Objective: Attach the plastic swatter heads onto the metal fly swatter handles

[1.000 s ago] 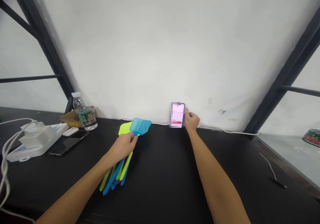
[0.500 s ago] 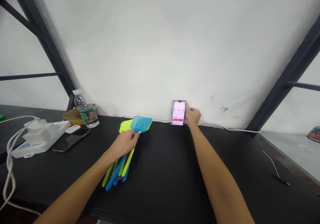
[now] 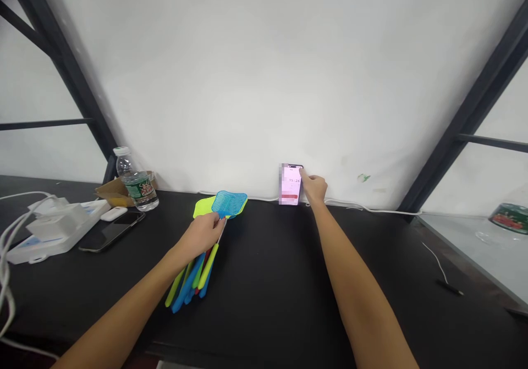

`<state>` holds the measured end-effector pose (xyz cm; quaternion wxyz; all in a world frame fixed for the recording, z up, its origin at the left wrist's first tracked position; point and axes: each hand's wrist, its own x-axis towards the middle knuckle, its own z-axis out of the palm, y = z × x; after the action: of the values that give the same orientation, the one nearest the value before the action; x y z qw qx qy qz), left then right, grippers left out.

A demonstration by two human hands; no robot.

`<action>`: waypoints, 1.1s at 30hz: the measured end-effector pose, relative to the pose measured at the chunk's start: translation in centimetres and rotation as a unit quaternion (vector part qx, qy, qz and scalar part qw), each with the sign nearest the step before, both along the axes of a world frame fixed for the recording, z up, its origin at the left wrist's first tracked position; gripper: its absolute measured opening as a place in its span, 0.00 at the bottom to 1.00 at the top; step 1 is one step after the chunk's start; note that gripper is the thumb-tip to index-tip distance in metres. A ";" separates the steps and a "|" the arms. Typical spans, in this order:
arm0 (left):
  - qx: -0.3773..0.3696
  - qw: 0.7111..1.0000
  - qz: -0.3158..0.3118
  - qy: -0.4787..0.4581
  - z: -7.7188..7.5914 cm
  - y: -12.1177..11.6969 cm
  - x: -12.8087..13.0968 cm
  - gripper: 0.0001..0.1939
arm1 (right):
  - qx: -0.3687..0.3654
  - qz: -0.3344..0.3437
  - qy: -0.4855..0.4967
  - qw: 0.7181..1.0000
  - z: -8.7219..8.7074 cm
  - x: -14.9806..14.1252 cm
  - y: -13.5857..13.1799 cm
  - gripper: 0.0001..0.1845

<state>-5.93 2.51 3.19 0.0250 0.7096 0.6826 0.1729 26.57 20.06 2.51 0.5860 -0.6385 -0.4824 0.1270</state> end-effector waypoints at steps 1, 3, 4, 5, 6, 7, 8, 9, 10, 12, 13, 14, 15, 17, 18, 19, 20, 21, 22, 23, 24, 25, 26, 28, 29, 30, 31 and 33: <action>-0.001 1.000 -0.001 -0.001 0.0 0.0 0.0 0.17 | 0.004 0.013 -0.005 1.000 -0.1 0.2 -0.1 0.27; -0.002 1.000 -0.004 -0.002 0.1 0.0 0.0 0.18 | 0.015 0.042 -0.016 0.999 -0.4 0.6 -0.5 0.25; -0.002 1.000 -0.005 -0.003 0.2 0.0 -0.1 0.18 | 0.021 0.056 -0.021 0.998 -0.5 0.7 -0.8 0.25; -0.002 1.000 -0.005 -0.004 0.2 0.0 -0.1 0.18 | 0.024 0.069 -0.025 0.997 -0.6 0.8 -1.0 0.25; -0.003 1.000 -0.004 -0.004 0.2 0.0 -0.1 0.18 | 0.027 0.077 -0.028 0.996 -0.6 0.8 -1.3 0.25; -0.003 1.000 -0.004 -0.006 0.2 0.0 -0.2 0.18 | 0.028 0.079 -0.032 0.996 -0.6 0.8 -1.5 0.25; -0.004 1.000 -0.005 -0.008 0.2 0.0 -0.2 0.18 | 0.027 0.078 -0.037 0.996 -0.5 0.8 -1.6 0.24; -0.006 1.000 -0.006 -0.009 0.1 0.1 -0.3 0.18 | 0.027 0.073 -0.041 0.996 -0.5 0.7 -1.7 0.24; -0.006 1.000 -0.006 -0.010 0.1 0.1 -0.3 0.18 | 0.027 0.069 -0.045 0.996 -0.4 0.6 -1.8 0.24; -0.006 1.000 -0.004 -0.011 0.1 0.2 -0.4 0.17 | 0.031 0.066 -0.047 0.996 -0.3 0.4 -1.9 0.23; -0.006 1.000 -0.004 -0.011 0.0 0.2 -0.4 0.17 | 0.032 0.067 -0.045 0.996 -0.3 0.4 -1.9 0.22; -0.006 1.000 -0.003 -0.010 0.0 0.2 -0.4 0.17 | 0.034 0.068 -0.043 0.996 -0.3 0.4 -1.8 0.23; -0.005 1.000 -0.003 -0.009 0.0 0.2 -0.4 0.17 | 0.035 0.067 -0.043 0.996 -0.4 0.3 -1.8 0.23; -0.006 1.000 -0.005 -0.007 0.1 0.1 -0.3 0.17 | 0.035 0.060 -0.046 0.997 -0.5 0.4 -1.7 0.24; -0.006 1.000 -0.006 -0.006 0.1 0.1 -0.3 0.17 | 0.036 0.056 -0.049 0.997 -0.5 0.4 -1.6 0.24; -0.006 1.000 -0.007 -0.007 0.1 0.1 -0.2 0.17 | 0.036 0.054 -0.052 0.997 -0.6 0.4 -1.6 0.24; -0.007 1.000 -0.008 -0.007 0.2 0.1 -0.2 0.18 | 0.037 0.052 -0.054 0.997 -0.6 0.4 -1.5 0.24; -0.009 1.000 -0.008 -0.008 0.2 0.0 -0.2 0.18 | 0.037 0.052 -0.055 0.996 -0.7 0.5 -1.5 0.24; -0.011 1.000 -0.007 -0.008 0.2 0.0 -0.2 0.18 | 0.037 0.052 -0.056 0.996 -0.7 0.5 -1.4 0.24; -0.012 1.000 -0.006 -0.008 0.2 0.0 -0.2 0.18 | 0.035 0.053 -0.055 0.996 -0.7 0.5 -1.4 0.25; -0.012 1.000 -0.004 -0.008 0.2 0.0 -0.2 0.18 | 0.033 0.055 -0.052 0.997 -0.7 0.6 -1.3 0.25; -0.011 1.000 -0.003 -0.007 0.2 0.0 -0.3 0.18 | 0.031 0.057 -0.047 0.997 -0.7 0.6 -1.2 0.26; -0.009 1.000 -0.002 -0.007 0.1 0.0 -0.3 0.18 | 0.027 0.059 -0.040 0.997 -0.7 0.6 -1.1 0.28; -0.008 1.000 -0.002 -0.006 0.1 0.1 -0.3 0.18 | 0.022 0.062 -0.026 0.998 -0.6 0.7 -1.0 0.29; -0.007 1.000 -0.003 -0.006 0.1 0.1 -0.4 0.18 | 0.021 0.062 -0.022 0.998 -0.7 0.7 -0.9 0.29; -0.005 1.000 -0.005 -0.005 0.1 0.1 -0.3 0.19 | 0.021 0.062 -0.021 0.998 -0.7 0.8 -1.0 0.29; -0.004 1.000 -0.008 -0.005 0.1 0.0 -0.3 0.19 | 0.022 0.063 -0.023 0.998 -0.7 0.8 -1.0 0.28; -0.003 1.000 -0.009 -0.007 0.2 0.0 -0.3 0.19 | 0.028 0.070 -0.026 0.997 -0.9 0.9 -1.2 0.27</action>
<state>-6.21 2.47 3.42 0.0337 0.7146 0.6764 0.1751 27.49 18.85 1.65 0.5803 -0.5897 -0.5446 0.1376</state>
